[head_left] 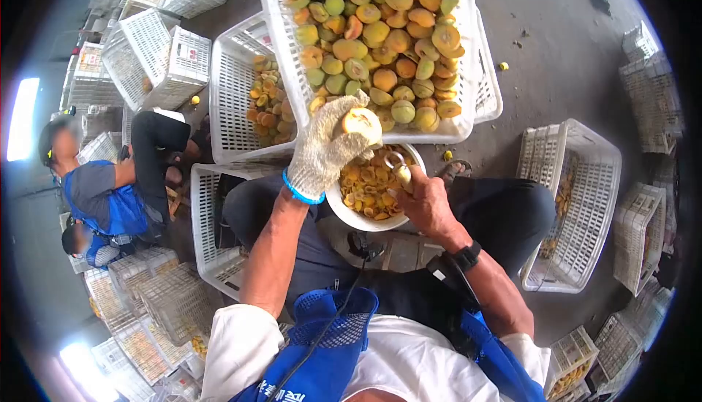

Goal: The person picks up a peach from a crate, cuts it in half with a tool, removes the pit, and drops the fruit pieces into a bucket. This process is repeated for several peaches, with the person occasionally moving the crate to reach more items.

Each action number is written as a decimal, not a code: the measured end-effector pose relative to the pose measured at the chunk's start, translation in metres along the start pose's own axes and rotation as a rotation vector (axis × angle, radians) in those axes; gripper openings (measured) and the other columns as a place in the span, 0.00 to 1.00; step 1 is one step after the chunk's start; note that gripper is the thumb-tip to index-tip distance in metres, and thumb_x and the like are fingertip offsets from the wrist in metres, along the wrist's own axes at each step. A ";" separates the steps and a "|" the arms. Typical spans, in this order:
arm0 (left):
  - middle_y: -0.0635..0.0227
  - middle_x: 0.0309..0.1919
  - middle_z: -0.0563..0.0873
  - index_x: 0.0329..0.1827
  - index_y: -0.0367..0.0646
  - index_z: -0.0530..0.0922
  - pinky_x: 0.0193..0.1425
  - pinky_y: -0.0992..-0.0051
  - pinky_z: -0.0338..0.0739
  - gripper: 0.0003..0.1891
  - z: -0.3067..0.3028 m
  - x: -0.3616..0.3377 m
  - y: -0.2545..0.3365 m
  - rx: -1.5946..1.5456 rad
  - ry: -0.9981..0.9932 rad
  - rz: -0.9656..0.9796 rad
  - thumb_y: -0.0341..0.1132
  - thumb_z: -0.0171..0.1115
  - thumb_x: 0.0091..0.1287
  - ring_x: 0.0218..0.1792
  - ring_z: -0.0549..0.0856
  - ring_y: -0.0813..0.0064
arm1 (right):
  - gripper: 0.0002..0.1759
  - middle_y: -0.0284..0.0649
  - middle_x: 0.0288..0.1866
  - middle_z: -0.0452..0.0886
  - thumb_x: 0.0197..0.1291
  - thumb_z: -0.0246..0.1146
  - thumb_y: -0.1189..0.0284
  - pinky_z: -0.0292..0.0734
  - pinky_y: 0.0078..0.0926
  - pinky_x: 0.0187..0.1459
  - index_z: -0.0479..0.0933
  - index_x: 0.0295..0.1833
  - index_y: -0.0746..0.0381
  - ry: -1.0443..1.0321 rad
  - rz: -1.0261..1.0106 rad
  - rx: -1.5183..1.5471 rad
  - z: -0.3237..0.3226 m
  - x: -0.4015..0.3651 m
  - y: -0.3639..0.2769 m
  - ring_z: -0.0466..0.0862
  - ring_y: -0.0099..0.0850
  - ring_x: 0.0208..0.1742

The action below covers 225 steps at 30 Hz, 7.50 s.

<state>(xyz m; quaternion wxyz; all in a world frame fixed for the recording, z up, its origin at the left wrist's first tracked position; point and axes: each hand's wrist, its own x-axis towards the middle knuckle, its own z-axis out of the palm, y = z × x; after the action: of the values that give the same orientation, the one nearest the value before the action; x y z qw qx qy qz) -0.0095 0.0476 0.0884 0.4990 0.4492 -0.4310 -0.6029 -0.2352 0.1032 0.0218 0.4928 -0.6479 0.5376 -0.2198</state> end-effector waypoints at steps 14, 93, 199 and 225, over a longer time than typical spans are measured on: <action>0.56 0.74 0.79 0.78 0.33 0.72 0.77 0.65 0.71 0.30 0.014 0.009 0.000 0.201 -0.093 0.293 0.48 0.59 0.84 0.71 0.78 0.68 | 0.19 0.35 0.43 0.85 0.70 0.73 0.70 0.78 0.21 0.36 0.78 0.59 0.67 0.254 0.099 1.199 -0.016 0.046 -0.111 0.82 0.20 0.37; 0.64 0.46 0.90 0.54 0.34 0.85 0.51 0.75 0.82 0.14 0.014 0.018 -0.048 0.488 -0.052 0.183 0.33 0.53 0.79 0.43 0.87 0.76 | 0.18 0.62 0.39 0.85 0.61 0.72 0.72 0.82 0.54 0.47 0.73 0.48 0.69 -0.231 -0.206 -0.423 -0.053 0.048 -0.041 0.85 0.64 0.47; 0.61 0.58 0.86 0.65 0.34 0.79 0.64 0.70 0.79 0.16 0.020 0.039 -0.049 -0.054 0.233 0.233 0.32 0.62 0.78 0.56 0.85 0.74 | 0.17 0.60 0.33 0.86 0.57 0.67 0.78 0.81 0.58 0.43 0.69 0.48 0.69 0.162 0.099 -0.548 -0.008 0.059 -0.111 0.88 0.62 0.41; 0.63 0.53 0.89 0.64 0.40 0.80 0.57 0.70 0.82 0.16 0.023 0.042 -0.055 0.490 0.278 0.430 0.37 0.63 0.78 0.49 0.88 0.71 | 0.13 0.59 0.30 0.85 0.54 0.66 0.80 0.81 0.58 0.37 0.70 0.44 0.68 0.098 -0.031 -0.595 -0.020 0.063 -0.094 0.88 0.61 0.35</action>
<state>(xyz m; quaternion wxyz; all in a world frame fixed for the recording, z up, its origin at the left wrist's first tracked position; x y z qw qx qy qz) -0.0477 0.0149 0.0353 0.5458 0.5324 -0.5753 -0.2960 -0.1859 0.0319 0.0969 0.2514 -0.7606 0.5916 -0.0911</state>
